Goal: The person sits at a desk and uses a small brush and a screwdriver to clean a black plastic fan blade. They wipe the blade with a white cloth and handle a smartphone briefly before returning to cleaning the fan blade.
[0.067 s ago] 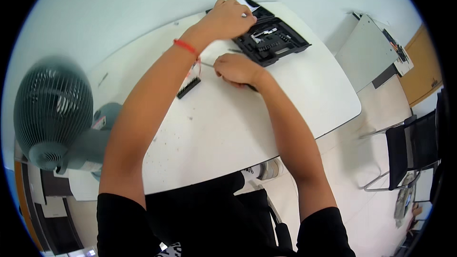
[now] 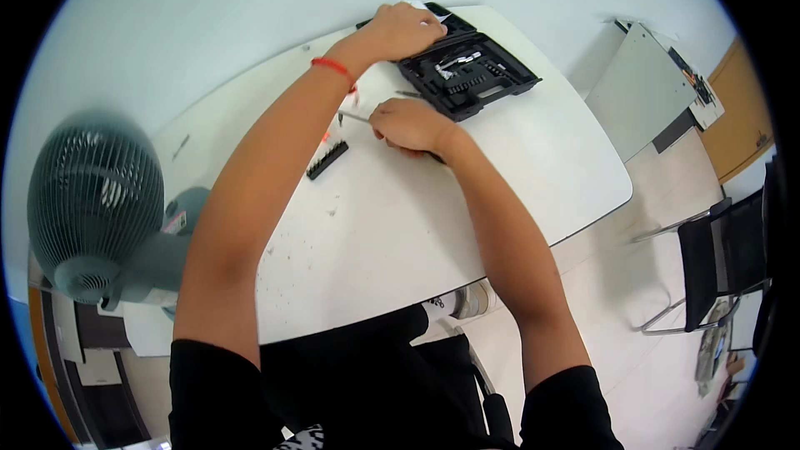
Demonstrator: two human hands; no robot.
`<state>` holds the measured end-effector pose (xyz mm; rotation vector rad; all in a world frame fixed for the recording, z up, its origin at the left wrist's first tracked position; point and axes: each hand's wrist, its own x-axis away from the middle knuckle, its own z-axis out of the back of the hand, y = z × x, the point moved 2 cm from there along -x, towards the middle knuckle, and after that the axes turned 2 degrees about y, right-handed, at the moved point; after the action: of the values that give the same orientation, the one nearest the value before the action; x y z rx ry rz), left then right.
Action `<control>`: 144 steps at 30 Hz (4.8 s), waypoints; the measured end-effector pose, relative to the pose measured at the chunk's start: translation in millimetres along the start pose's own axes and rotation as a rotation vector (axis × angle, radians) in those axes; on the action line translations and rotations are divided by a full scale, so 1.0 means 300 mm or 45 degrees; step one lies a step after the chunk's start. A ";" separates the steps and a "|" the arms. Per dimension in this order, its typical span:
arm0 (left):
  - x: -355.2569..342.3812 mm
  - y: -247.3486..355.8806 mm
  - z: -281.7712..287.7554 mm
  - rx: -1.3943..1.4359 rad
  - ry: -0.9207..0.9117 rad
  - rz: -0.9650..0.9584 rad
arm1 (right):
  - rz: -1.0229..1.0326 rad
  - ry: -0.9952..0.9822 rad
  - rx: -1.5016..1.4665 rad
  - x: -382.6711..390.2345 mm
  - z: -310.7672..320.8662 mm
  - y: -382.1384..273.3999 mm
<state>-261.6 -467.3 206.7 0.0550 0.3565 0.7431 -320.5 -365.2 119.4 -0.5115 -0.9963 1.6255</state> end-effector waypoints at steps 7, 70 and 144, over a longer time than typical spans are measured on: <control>-0.355 -0.141 -0.225 0.479 -0.324 0.477 | 0.152 0.037 0.285 -0.012 0.018 0.010; 0.935 -0.069 0.056 0.627 1.274 0.558 | -0.348 0.108 0.433 0.242 0.139 -0.113; 0.981 -0.103 0.144 2.285 0.484 0.569 | 0.331 -0.641 -0.688 0.146 -0.089 -0.166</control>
<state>-27.3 -289.4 154.1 1.7427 1.3129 0.6477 -284.5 -313.2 152.7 -0.6215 -1.8342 1.7506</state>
